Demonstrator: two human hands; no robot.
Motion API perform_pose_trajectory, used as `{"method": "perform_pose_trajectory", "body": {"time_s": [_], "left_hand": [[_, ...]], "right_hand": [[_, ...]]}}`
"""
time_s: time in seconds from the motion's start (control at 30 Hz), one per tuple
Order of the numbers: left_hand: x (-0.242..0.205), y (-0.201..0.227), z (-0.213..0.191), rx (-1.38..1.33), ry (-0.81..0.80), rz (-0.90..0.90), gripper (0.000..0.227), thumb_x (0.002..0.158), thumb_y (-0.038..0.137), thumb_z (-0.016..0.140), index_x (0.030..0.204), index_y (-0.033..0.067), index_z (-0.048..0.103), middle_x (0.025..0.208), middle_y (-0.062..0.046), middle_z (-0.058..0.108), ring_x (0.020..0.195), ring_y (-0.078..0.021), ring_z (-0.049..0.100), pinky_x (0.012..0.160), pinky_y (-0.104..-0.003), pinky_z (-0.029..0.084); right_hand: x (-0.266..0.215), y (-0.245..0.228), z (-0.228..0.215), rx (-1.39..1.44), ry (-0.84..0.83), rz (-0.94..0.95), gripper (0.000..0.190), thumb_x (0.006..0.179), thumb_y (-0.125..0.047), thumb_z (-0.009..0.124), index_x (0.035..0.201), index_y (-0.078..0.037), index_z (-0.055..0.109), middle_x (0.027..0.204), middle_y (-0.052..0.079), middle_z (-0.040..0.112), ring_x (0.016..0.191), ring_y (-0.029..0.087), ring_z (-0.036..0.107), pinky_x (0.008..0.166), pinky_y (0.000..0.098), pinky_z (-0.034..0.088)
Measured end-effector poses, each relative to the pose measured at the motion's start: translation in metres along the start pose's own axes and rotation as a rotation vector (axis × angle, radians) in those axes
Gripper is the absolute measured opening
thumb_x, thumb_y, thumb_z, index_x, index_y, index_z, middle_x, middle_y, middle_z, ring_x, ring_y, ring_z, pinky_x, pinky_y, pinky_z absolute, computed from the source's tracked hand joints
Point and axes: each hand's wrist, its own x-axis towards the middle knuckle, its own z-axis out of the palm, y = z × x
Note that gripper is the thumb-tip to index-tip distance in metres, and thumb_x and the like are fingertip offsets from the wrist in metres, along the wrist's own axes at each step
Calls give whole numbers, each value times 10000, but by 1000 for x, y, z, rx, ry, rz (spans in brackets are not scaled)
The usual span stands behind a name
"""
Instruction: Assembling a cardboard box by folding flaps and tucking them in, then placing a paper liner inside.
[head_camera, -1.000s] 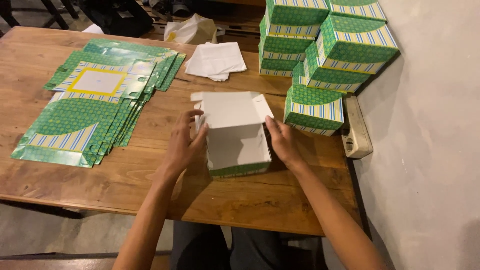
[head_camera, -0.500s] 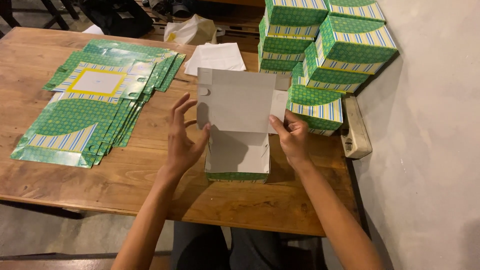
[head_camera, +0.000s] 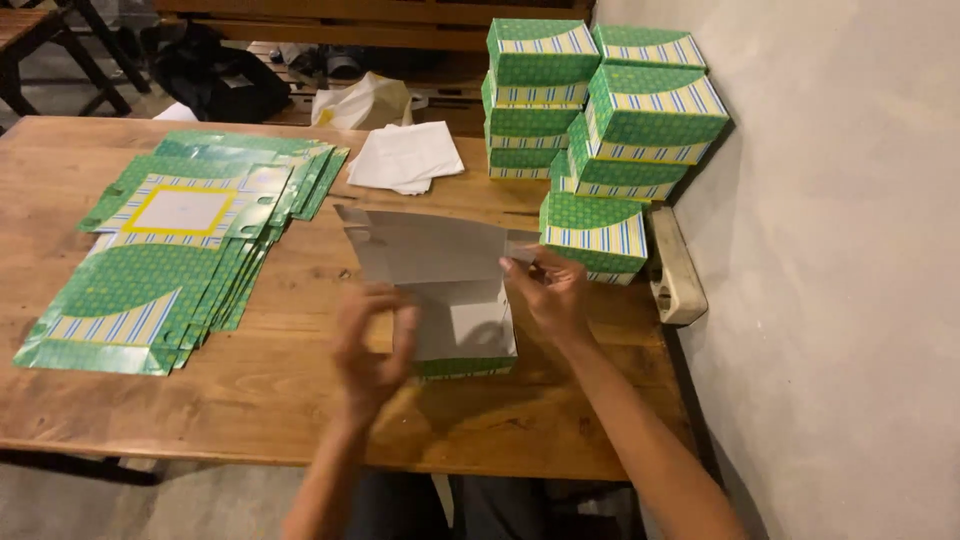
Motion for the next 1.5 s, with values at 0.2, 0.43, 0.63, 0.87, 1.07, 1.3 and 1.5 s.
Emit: {"method": "perform_pose_trajectory", "body": {"time_s": [0.2,0.43,0.63,0.87,1.07,1.3,1.5], "left_hand": [[26,77,58,-269,-158,-236,187,868,288,824,874,119,743,772,-53,754,756,-279,741,732,-361,556],[49,80,80,-274,-271,-567,233,848,322,813,726,135,745,489,-40,680,447,-116,663,497,-264,538],[56,53,82,-480,-220,-482,102,882,141,820,926,70,762,833,-85,759,637,-179,741,555,-303,598],[80,33,66,-360,-237,-312,59,878,120,808,893,65,797,870,-79,756,698,-201,742,622,-312,609],[86,31,54,-297,-128,-140,45,885,62,802,929,50,803,871,-109,765,673,-214,731,612,-329,606],[67,21,48,-410,-162,-231,124,845,61,825,965,59,796,791,-104,775,645,-212,737,603,-321,614],[69,24,53,-250,-102,-110,64,847,35,794,884,81,770,852,-78,771,682,-222,740,613,-330,600]], "right_hand": [[-4,-24,-3,54,-136,-295,152,826,-52,835,974,-19,824,972,169,791,948,269,759,867,376,598],[1,-29,-5,8,-51,-327,133,899,-97,709,919,-36,826,882,106,790,803,212,762,830,305,592],[2,-8,-11,-169,-5,-149,151,843,55,776,933,-64,801,768,154,745,747,274,721,687,410,623],[2,-27,-3,-80,19,-164,88,882,11,783,900,-73,804,781,88,764,800,121,689,669,330,619],[2,-37,-2,-134,-25,-289,111,906,-15,763,828,-88,794,738,81,738,695,152,687,662,322,604],[-4,-45,3,-227,-52,-395,96,871,16,737,811,-58,755,735,99,715,687,195,705,678,340,580],[-1,-38,-8,-170,4,-342,65,922,-53,754,985,-48,744,868,122,743,767,217,722,706,344,587]]}}
